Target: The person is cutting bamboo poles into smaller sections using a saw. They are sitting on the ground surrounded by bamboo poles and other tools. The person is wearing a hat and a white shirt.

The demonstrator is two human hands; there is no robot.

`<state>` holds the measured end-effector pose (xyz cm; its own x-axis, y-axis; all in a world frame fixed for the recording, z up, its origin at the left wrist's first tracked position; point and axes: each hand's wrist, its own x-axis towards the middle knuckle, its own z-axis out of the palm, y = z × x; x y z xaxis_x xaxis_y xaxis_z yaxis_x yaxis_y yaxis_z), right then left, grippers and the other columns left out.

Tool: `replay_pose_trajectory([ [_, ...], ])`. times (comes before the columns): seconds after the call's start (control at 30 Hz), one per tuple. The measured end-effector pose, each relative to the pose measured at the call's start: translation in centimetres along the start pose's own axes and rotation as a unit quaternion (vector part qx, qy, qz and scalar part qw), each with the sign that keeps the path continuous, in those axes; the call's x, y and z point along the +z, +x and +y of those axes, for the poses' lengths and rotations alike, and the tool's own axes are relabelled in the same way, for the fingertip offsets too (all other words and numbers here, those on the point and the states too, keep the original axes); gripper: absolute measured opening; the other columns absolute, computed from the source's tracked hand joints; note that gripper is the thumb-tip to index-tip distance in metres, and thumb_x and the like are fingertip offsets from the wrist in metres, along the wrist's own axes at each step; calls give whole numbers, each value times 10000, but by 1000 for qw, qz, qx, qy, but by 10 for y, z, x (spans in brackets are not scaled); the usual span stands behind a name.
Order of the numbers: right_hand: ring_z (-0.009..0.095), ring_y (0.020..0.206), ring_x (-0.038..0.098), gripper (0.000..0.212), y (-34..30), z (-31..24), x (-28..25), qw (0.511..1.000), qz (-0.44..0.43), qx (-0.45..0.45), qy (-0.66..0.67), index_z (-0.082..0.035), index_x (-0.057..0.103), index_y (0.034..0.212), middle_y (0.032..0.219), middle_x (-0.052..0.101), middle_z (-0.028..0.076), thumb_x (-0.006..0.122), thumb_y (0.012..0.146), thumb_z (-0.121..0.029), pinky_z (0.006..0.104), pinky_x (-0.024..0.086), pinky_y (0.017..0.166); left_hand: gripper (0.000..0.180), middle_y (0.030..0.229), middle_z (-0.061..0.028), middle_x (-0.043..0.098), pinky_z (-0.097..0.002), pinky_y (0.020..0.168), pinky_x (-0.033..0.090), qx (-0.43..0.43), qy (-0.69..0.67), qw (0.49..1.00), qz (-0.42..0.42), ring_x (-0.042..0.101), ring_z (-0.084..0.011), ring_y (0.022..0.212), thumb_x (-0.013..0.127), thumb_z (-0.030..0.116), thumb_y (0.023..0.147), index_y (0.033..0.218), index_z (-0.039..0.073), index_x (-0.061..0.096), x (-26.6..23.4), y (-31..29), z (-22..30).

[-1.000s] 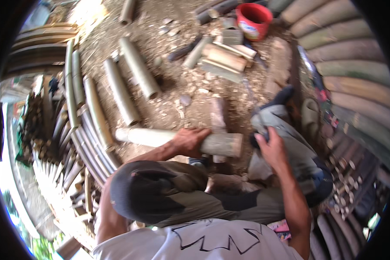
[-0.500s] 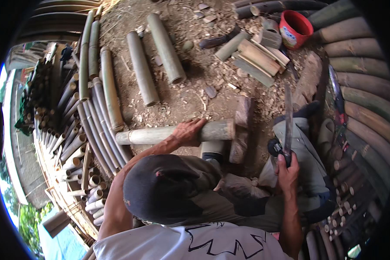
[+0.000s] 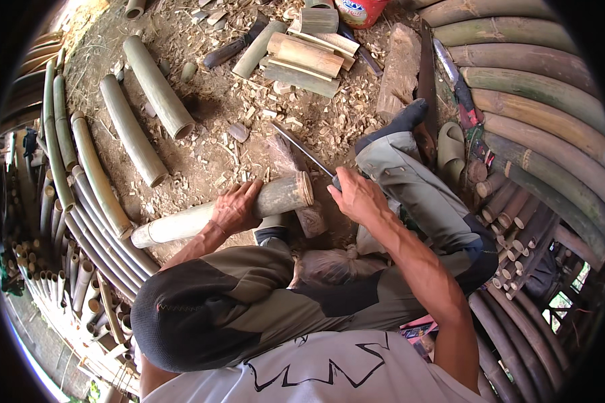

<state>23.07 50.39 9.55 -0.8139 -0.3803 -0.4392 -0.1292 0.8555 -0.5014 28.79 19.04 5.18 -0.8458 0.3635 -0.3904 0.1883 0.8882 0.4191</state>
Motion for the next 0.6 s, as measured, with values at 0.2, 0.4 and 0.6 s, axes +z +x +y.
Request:
replay_pose_trajectory([
  [0.2,444,912,644,393,-21,-27,-9,989,87,12,121,11,531,1212,1047,643,256,621,975,-289,504,510,777,835,1184,-122,593,-465,931,499,-12,9,1000,19,593,-348,1107,835,250,617,1356,115,471,12,-14,-9],
  [0.4,445,932,651,409,-49,-30,16,985,91,-2,144,21,531,1252,1048,648,255,632,964,-250,473,523,793,859,1241,-148,582,-500,952,486,-36,-76,995,-56,567,-349,1193,834,446,609,1335,109,522,-11,-2,-11],
  [0.6,427,827,670,395,-42,-25,33,992,97,-14,74,20,549,1210,986,656,246,649,944,-254,478,544,696,790,1100,-137,600,-481,899,521,-46,-48,998,-1,620,-344,1056,856,432,566,1246,130,590,1,2,-5],
])
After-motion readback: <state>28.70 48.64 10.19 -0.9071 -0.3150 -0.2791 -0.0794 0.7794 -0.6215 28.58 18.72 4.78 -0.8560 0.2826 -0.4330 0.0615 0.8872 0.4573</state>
